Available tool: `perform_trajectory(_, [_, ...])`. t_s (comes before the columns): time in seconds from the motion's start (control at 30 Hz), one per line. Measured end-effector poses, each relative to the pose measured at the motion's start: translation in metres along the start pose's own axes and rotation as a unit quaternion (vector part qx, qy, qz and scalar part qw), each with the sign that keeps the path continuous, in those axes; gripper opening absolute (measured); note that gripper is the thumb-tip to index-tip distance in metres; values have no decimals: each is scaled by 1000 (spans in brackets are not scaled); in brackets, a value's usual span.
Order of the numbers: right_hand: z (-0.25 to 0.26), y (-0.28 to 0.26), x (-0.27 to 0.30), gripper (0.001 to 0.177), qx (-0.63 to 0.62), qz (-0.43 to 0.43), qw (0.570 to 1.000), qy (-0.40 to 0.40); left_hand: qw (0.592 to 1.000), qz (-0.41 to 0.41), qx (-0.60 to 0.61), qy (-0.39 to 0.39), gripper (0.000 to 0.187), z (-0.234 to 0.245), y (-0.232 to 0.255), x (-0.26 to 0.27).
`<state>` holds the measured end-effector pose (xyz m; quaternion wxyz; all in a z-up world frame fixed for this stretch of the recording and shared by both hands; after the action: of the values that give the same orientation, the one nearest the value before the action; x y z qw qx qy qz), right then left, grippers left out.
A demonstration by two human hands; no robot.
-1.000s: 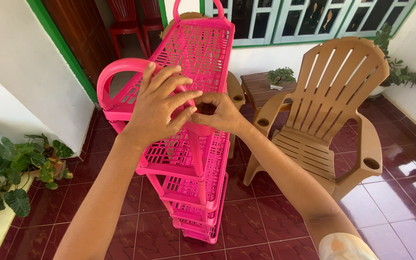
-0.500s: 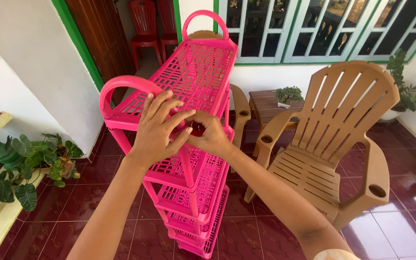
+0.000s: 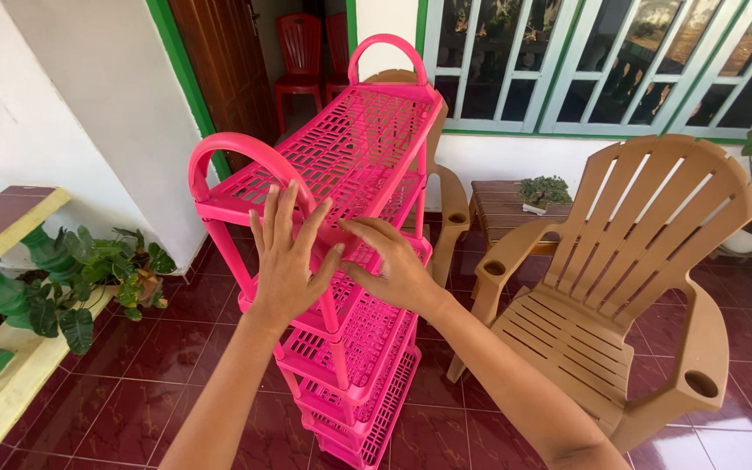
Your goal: The person assembles a pink plastic three-tier storage rack by inserting vertical poles into the trays, stacking the trays, and attaching the curved handles to the top tier.
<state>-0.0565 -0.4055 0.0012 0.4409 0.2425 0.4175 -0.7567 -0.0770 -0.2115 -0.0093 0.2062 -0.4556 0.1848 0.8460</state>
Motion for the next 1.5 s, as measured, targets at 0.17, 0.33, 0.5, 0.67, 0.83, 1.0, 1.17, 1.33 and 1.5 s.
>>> perform_trajectory(0.17, [21, -12, 14, 57, -10, -13, 1000, 0, 996, 84, 13, 6, 82, -12, 2, 11])
perform_trajectory(0.33, [15, 2, 13, 69, 46, 8, 999, 3, 966, 243, -13, -82, 125, -29, 12, 12])
perform_trajectory(0.5, [-10, 39, 0, 73, 98, 14, 995, -9, 941, 330, 57, 41, 141, -58, 16, 13])
perform_trajectory(0.67, [-21, 58, 3, 66, 100, 35, 994, -3, 949, 302, 32, 78, 133, -86, -1, 31])
perform_trajectory(0.83, [-15, 60, 1, 59, 94, 38, 995, -9, 967, 229, -73, 82, 114, -96, -24, 52])
perform_trajectory(1.0, [-21, 58, -2, 56, 88, 72, 993, 10, 969, 228, -44, 87, 114, -92, -41, 56])
perform_trajectory(1.17, [-32, 60, -14, 50, 87, 98, 991, 22, 970, 227, -31, 86, 117, -78, -52, 56])
perform_trajectory(1.33, [-39, 63, -22, 52, 105, 125, 986, 26, 971, 220, -15, 87, 117, -69, -63, 58])
perform_trajectory(1.5, [-43, 65, -24, 53, 94, 149, 984, 32, 975, 200, -25, 90, 117, -67, -74, 56])
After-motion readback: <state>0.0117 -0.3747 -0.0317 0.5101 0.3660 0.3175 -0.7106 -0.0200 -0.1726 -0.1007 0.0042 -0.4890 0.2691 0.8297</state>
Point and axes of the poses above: each hand's wrist, its own x-axis away from the middle knuckle, its own z-axis out of the back of the hand, y = z × x, the point moved 1 cm from there along -x, towards the middle knuckle, and after that the axes turned 1 degree about -x, right-handed, at the moved point
